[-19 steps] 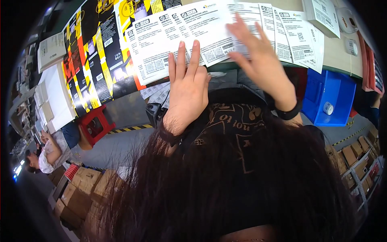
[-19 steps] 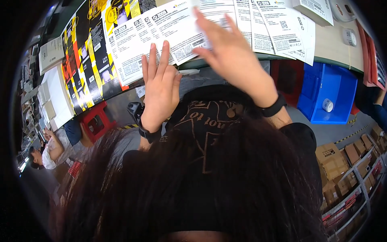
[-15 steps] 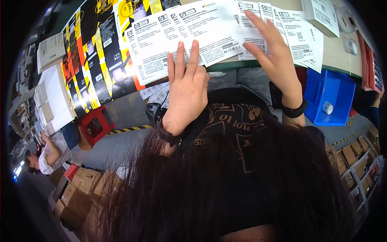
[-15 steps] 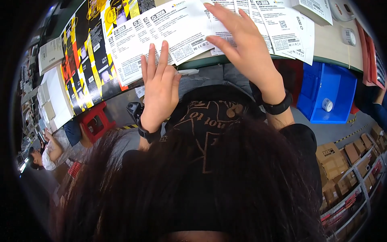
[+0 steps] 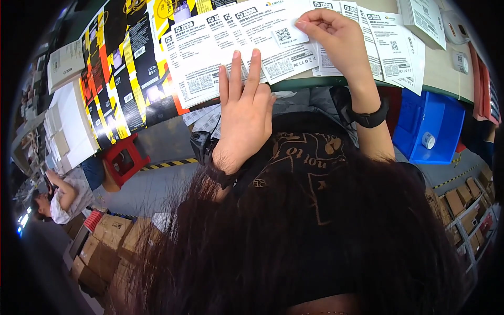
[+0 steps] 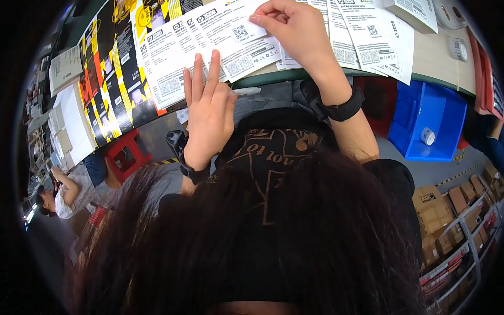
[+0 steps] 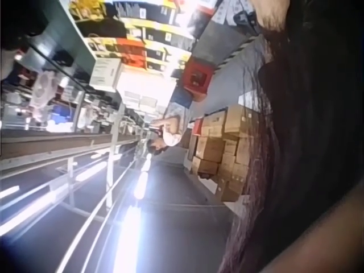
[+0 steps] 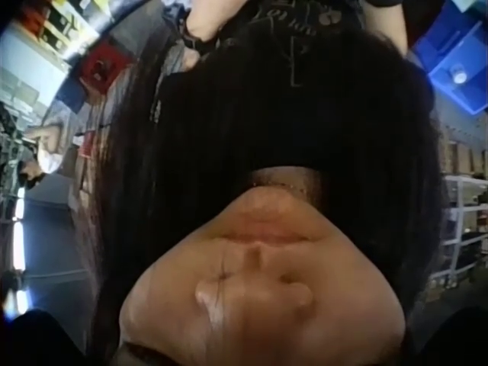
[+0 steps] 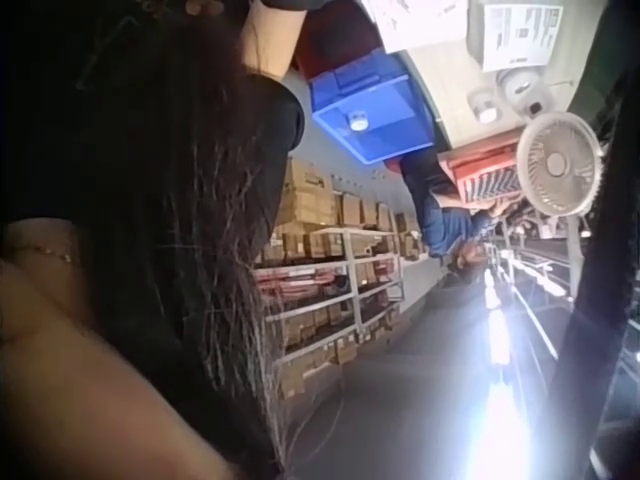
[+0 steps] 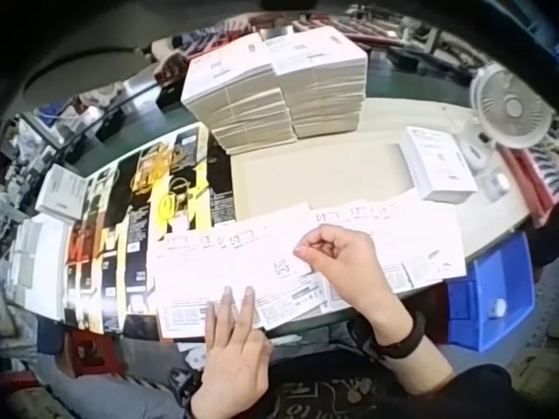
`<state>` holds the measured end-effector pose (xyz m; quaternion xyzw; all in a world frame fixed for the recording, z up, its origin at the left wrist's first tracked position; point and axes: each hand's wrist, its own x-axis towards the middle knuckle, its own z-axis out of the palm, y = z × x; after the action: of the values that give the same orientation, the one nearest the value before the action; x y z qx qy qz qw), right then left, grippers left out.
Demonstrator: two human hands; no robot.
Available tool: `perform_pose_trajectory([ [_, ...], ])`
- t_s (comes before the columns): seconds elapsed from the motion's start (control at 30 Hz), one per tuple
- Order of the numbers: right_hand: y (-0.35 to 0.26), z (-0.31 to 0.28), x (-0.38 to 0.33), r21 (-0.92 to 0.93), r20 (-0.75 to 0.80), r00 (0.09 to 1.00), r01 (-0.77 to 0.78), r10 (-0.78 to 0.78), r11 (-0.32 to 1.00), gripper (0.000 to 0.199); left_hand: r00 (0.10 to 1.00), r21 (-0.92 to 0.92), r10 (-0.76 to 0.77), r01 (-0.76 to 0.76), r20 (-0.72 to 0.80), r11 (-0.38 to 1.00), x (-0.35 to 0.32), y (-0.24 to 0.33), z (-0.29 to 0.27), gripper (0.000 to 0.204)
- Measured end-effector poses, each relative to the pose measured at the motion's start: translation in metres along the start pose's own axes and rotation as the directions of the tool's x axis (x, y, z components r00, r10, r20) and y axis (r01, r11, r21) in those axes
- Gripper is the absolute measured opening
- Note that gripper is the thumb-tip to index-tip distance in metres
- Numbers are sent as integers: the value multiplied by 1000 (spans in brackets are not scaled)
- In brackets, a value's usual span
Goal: The recorder is folding and sorting a large quantity of printed shipping or tracking labels at a workstation.
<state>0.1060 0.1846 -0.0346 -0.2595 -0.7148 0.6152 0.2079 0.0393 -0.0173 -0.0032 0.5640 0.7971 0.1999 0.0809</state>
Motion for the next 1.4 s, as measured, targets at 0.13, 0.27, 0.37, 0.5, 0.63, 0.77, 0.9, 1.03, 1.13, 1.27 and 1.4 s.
perform_pose_trajectory([
  [0.13,4,-3,5,-72,58,997,-50,54,996,18,1000,12,-2,2,13,1000,0,0,0,10],
  [0.27,-13,2,2,-111,62,993,-93,100,990,18,1000,29,-2,2,26,1000,0,0,0,12],
  [0.37,-15,7,2,-120,26,996,-87,90,989,12,1000,-5,-6,6,8,1000,0,0,1,9],
  [0.5,-18,9,3,-142,-30,998,-66,62,988,9,1000,-3,-7,7,11,1000,1,0,0,10],
  [0.63,-32,13,-1,-260,-27,999,-38,32,965,9,999,55,-1,-1,38,999,1,-1,0,14],
  [0.77,-36,23,-5,-513,-53,985,116,-166,851,16,999,56,0,-2,35,998,1,-2,0,14],
  [0.9,-19,29,-8,-652,-134,914,209,-382,729,28,1000,18,1,-1,17,1000,1,0,0,10],
  [1.03,-12,22,-6,-702,-96,860,299,-502,646,37,1000,-15,-9,9,11,1000,-2,2,-5,8],
  [1.13,-20,23,-10,-719,-39,796,397,-604,570,40,1000,-33,-24,24,-4,999,-7,2,-7,7],
  [1.27,-23,36,-24,-453,245,842,538,-481,711,35,1000,-14,-15,15,-12,1000,-6,0,-4,8],
  [1.4,-29,26,-34,-597,353,853,522,-384,610,41,1000,-30,-2,2,0,1000,-4,-2,-7,10],
])
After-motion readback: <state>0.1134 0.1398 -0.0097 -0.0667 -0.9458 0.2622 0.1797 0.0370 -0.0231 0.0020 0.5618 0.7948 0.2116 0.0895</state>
